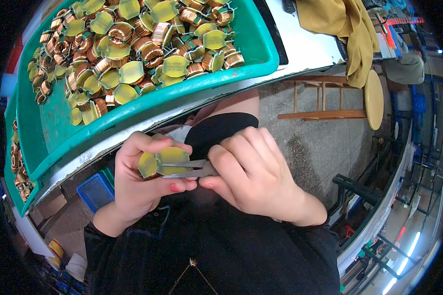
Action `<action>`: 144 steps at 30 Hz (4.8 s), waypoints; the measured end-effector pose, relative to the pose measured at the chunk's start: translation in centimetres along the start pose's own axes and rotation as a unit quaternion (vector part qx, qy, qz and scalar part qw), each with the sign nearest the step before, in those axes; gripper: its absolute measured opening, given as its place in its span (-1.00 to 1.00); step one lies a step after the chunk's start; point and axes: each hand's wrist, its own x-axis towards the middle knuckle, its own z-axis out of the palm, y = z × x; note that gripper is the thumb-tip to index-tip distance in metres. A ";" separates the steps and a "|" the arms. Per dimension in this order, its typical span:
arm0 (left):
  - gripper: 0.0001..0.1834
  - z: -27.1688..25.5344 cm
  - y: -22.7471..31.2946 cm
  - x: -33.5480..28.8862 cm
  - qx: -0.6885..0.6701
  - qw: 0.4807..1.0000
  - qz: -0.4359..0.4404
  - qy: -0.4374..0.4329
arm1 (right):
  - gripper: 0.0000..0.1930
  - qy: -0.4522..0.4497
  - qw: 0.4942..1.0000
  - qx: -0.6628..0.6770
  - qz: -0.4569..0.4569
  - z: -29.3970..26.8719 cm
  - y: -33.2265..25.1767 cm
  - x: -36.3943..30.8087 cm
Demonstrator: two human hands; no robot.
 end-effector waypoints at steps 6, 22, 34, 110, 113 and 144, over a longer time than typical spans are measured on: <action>-0.50 0.3 0.1 -0.2 0.003 1.000 0.001 0.013 | -0.72 -0.039 0.998 -0.042 -0.033 -0.8 -0.1 0.2; -0.50 0.3 -0.3 0.2 0.036 0.999 -0.011 0.038 | -0.73 -0.018 0.996 -0.050 -0.071 0.1 1.2 0.6; -0.49 0.4 0.3 0.4 0.091 0.994 0.047 0.025 | -0.65 -0.019 0.999 0.023 -0.030 0.0 1.0 0.9; -0.60 -1.1 1.6 0.5 -0.320 0.914 -0.247 -0.042 | -0.72 -0.094 0.992 0.068 0.042 -1.6 0.5 1.9; -0.54 -0.6 1.6 0.5 -0.282 0.933 -0.222 -0.020 | -0.70 -0.098 0.991 0.072 0.049 -1.6 0.6 1.8; -0.44 -0.8 -0.4 0.3 0.059 0.987 0.138 0.058 | -0.70 0.005 0.998 -0.003 0.062 0.5 0.3 1.1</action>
